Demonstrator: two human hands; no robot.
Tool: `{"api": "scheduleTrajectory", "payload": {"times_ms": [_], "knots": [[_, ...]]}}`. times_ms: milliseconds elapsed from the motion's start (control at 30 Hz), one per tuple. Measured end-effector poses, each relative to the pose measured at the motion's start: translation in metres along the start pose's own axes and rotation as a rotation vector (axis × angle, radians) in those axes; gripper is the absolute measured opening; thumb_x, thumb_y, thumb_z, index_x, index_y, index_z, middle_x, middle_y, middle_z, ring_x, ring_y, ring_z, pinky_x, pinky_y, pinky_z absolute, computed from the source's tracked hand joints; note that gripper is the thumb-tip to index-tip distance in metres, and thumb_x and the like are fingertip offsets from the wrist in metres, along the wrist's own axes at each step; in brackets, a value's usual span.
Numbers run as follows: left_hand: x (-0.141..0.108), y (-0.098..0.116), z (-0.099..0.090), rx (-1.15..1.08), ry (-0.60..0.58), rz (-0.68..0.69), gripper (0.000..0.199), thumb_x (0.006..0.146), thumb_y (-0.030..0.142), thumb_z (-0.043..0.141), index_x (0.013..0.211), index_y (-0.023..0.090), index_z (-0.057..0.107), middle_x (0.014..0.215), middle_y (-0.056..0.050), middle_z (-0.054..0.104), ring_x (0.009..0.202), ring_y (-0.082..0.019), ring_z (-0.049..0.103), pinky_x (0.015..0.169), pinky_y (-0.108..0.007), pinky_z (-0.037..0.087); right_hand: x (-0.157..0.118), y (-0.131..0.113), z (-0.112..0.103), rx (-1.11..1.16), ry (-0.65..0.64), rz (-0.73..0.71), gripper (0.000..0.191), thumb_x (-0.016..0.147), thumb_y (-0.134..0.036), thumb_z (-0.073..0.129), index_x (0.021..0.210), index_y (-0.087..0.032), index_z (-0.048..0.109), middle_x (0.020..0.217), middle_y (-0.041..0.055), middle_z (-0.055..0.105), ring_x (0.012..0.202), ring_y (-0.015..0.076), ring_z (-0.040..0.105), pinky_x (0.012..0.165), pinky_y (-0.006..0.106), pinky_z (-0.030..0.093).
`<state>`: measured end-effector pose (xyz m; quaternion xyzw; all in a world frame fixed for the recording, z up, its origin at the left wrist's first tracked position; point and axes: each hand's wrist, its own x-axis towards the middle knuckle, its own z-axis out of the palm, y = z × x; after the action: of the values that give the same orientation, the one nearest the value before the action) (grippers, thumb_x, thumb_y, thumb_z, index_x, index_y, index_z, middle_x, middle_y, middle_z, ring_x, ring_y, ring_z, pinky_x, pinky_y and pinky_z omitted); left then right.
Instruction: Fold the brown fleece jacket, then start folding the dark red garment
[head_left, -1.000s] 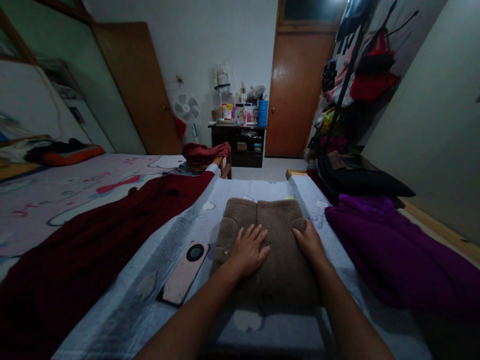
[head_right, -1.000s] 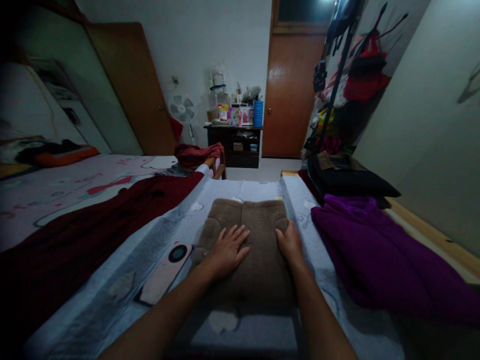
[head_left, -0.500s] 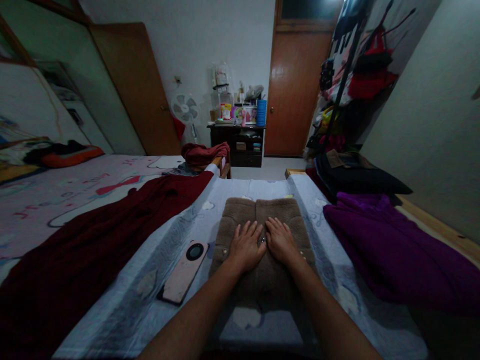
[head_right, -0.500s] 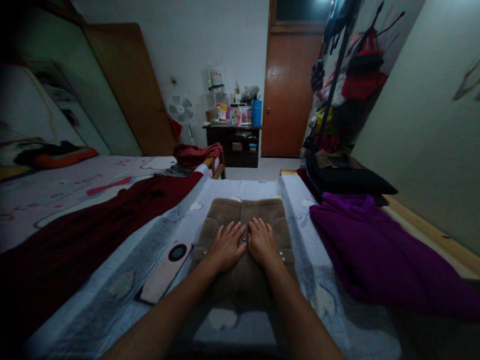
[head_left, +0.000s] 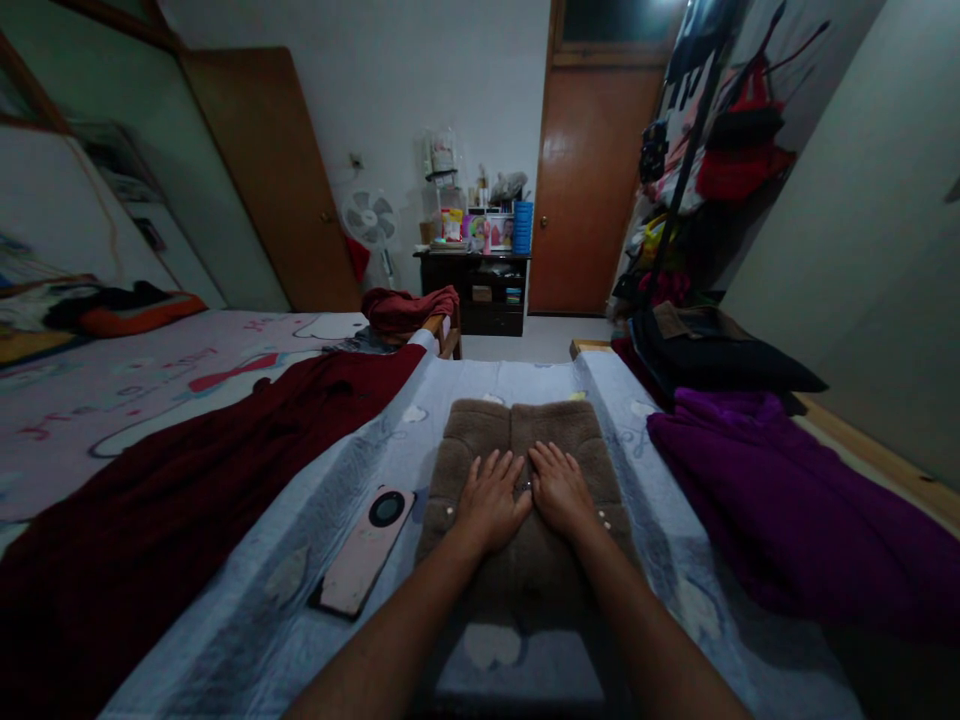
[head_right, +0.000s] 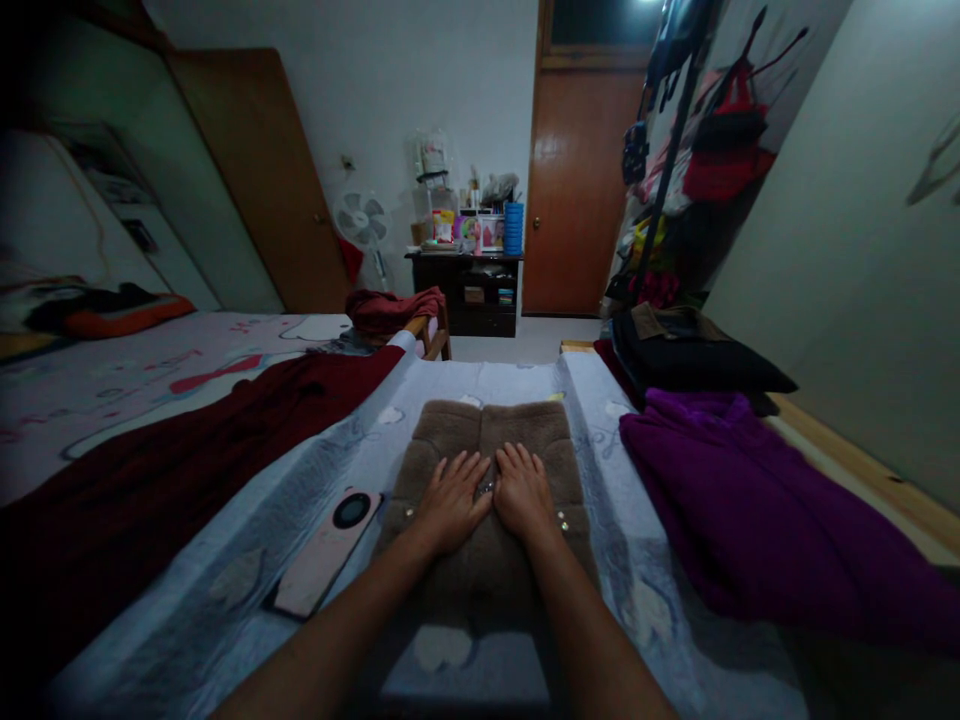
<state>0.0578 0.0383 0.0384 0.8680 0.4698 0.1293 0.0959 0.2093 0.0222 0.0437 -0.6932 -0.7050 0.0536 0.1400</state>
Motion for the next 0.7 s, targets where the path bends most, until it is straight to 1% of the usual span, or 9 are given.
{"api": "scheduleTrajectory", "payload": {"times_ms": [100, 200, 267, 333, 367, 433, 533, 633, 700], "knots": [[-0.001, 0.001, -0.001, -0.004, 0.015, 0.007, 0.059, 0.094, 0.05, 0.036, 0.146, 0.023, 0.04, 0.153, -0.007, 0.039, 0.143, -0.028, 0.026, 0.118, -0.052, 0.014, 0.001, 0.002, -0.002, -0.003, -0.014, -0.009, 0.05, 0.094, -0.023, 0.033, 0.141, -0.016, 0.046, 0.152, 0.0075, 0.039, 0.142, 0.0243, 0.029, 0.115, 0.044, 0.019], [0.005, -0.004, -0.01, -0.016, 0.015, 0.051, 0.054, 0.095, 0.05, 0.033, 0.142, 0.026, 0.044, 0.149, -0.007, 0.044, 0.142, -0.028, 0.03, 0.117, -0.053, 0.013, 0.008, 0.005, -0.01, 0.011, -0.073, -0.031, 0.049, 0.093, -0.023, 0.035, 0.14, -0.015, 0.048, 0.15, 0.0103, 0.041, 0.14, 0.0253, 0.034, 0.113, 0.044, 0.025], [0.014, -0.012, -0.021, -0.006, 0.024, 0.093, 0.049, 0.097, 0.046, 0.031, 0.139, 0.028, 0.048, 0.148, -0.005, 0.046, 0.142, -0.026, 0.03, 0.118, -0.054, 0.007, 0.017, 0.006, -0.018, 0.024, -0.107, -0.068, 0.048, 0.092, -0.02, 0.036, 0.137, -0.014, 0.05, 0.148, 0.012, 0.044, 0.138, 0.0241, 0.038, 0.112, 0.041, 0.028], [0.027, -0.025, -0.031, 0.029, 0.05, 0.084, 0.046, 0.097, 0.04, 0.033, 0.138, 0.029, 0.049, 0.15, -0.005, 0.044, 0.144, -0.027, 0.024, 0.117, -0.057, -0.002, 0.028, 0.005, -0.024, 0.029, -0.109, -0.111, 0.048, 0.091, -0.021, 0.038, 0.137, -0.015, 0.05, 0.149, 0.0119, 0.043, 0.139, 0.0238, 0.036, 0.112, 0.039, 0.029], [0.034, -0.032, -0.035, 0.048, 0.047, 0.06, 0.046, 0.095, 0.039, 0.036, 0.138, 0.029, 0.049, 0.151, -0.006, 0.042, 0.145, -0.028, 0.022, 0.116, -0.059, -0.004, 0.034, 0.004, -0.025, 0.027, -0.104, -0.121, 0.049, 0.091, -0.022, 0.038, 0.139, -0.015, 0.048, 0.151, 0.0109, 0.04, 0.14, 0.0248, 0.033, 0.113, 0.041, 0.028], [0.045, -0.045, -0.038, 0.075, 0.024, 0.027, 0.049, 0.093, 0.038, 0.041, 0.14, 0.027, 0.047, 0.153, -0.007, 0.038, 0.146, -0.03, 0.019, 0.115, -0.061, -0.004, 0.044, 0.0, -0.025, 0.013, -0.103, -0.121, 0.051, 0.092, -0.027, 0.04, 0.143, -0.018, 0.044, 0.155, 0.0076, 0.034, 0.143, 0.0277, 0.027, 0.114, 0.047, 0.024], [0.054, -0.058, -0.031, 0.089, -0.023, -0.015, 0.053, 0.091, 0.038, 0.042, 0.143, 0.028, 0.042, 0.157, -0.006, 0.031, 0.146, -0.031, 0.018, 0.114, -0.062, 0.002, 0.053, -0.004, -0.019, -0.007, -0.139, -0.101, 0.053, 0.094, -0.031, 0.037, 0.146, -0.022, 0.039, 0.157, 0.0043, 0.029, 0.144, 0.0288, 0.023, 0.114, 0.054, 0.02], [0.054, -0.063, -0.018, 0.097, -0.029, -0.031, 0.054, 0.091, 0.035, 0.039, 0.145, 0.029, 0.039, 0.158, -0.004, 0.028, 0.146, -0.03, 0.018, 0.114, -0.062, 0.006, 0.053, -0.005, -0.011, -0.018, -0.155, -0.096, 0.054, 0.094, -0.032, 0.034, 0.147, -0.022, 0.037, 0.158, 0.004, 0.027, 0.145, 0.0286, 0.022, 0.114, 0.055, 0.018], [0.053, -0.064, -0.012, 0.101, -0.016, -0.027, 0.055, 0.091, 0.035, 0.038, 0.146, 0.029, 0.038, 0.158, -0.004, 0.028, 0.146, -0.029, 0.018, 0.115, -0.061, 0.007, 0.052, -0.004, -0.007, -0.022, -0.148, -0.091, 0.054, 0.094, -0.033, 0.034, 0.147, -0.022, 0.037, 0.158, 0.0041, 0.027, 0.145, 0.0289, 0.022, 0.114, 0.055, 0.018]]}}
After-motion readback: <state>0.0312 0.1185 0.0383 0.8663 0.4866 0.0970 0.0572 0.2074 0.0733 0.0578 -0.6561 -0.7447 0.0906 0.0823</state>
